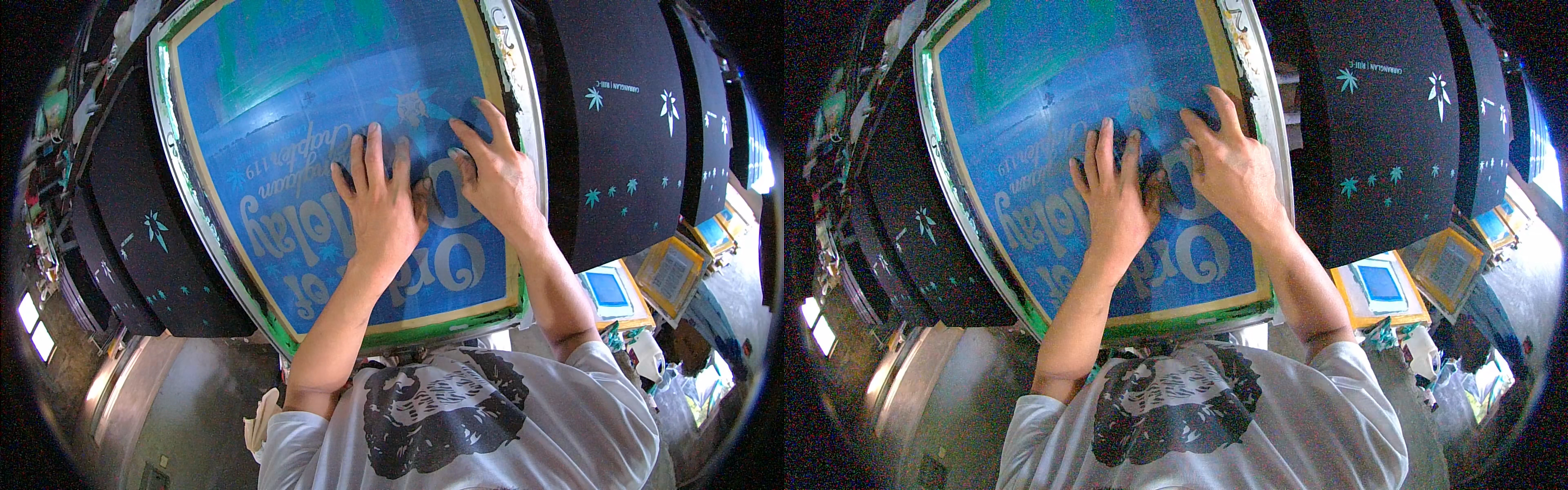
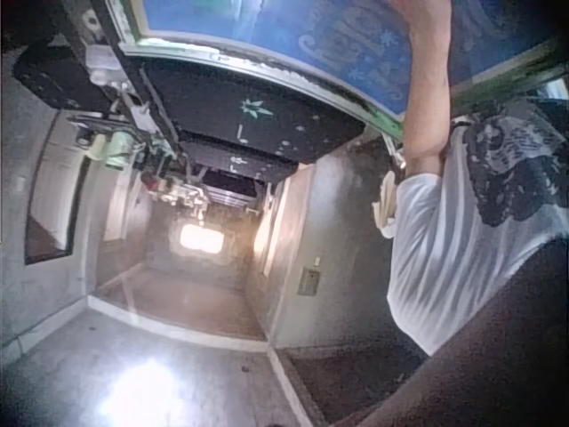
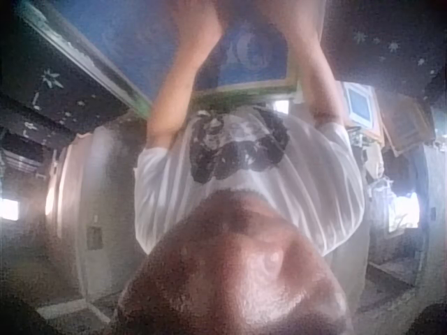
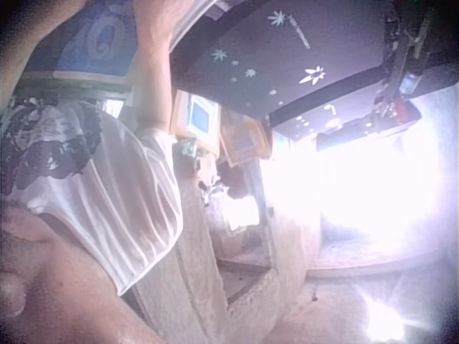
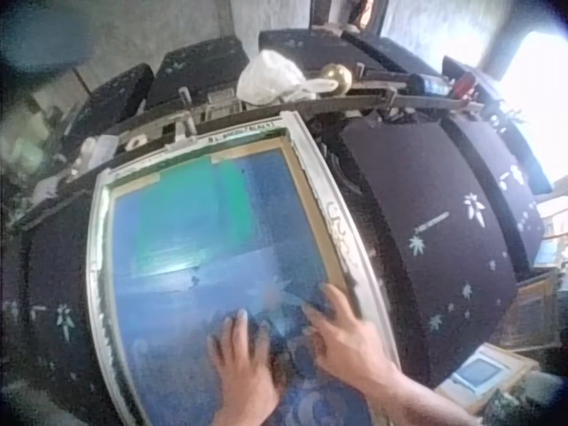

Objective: The person repeatedly applies green ink to a screen printing frame using a squeegee, then wipes the screen surface with a cloth. The person handles the squeegee and cloth while working on the frame in a cluttered workshop.

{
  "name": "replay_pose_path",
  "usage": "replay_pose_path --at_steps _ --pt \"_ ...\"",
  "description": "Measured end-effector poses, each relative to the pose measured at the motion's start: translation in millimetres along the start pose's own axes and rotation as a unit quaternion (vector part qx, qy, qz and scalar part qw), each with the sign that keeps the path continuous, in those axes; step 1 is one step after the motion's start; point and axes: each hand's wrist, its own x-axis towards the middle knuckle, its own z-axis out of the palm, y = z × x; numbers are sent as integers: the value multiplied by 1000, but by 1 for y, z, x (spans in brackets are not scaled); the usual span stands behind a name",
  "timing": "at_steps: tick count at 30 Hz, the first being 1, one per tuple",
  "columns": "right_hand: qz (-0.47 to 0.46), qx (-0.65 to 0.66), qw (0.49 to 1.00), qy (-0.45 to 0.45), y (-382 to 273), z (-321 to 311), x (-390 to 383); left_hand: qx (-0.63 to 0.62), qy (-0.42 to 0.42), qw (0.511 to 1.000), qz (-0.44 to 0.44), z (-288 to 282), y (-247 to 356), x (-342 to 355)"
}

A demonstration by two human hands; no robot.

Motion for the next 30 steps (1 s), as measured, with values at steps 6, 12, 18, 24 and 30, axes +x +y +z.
replay_pose_path --at_steps 6,12,18,24,30 --pt "6 3 1000 -4 -2 -2 0 -11 16 1000 4 1 -1 -1" --pt "1 5 1000 9 -2 -1 0 -11 13 1000 3 0 -1 -1" --pt "-4 5 1000 11 -2 -1 1 -15 0 1000 15 -3 -6 -2" --pt "7 -8 1000 -2 -2 -1 0 -37 -10 999 23 -9 -10 -6" --pt "-10 -7 1000 11 -1 0 0 -44 -17 998 33 -10 -15 -11"
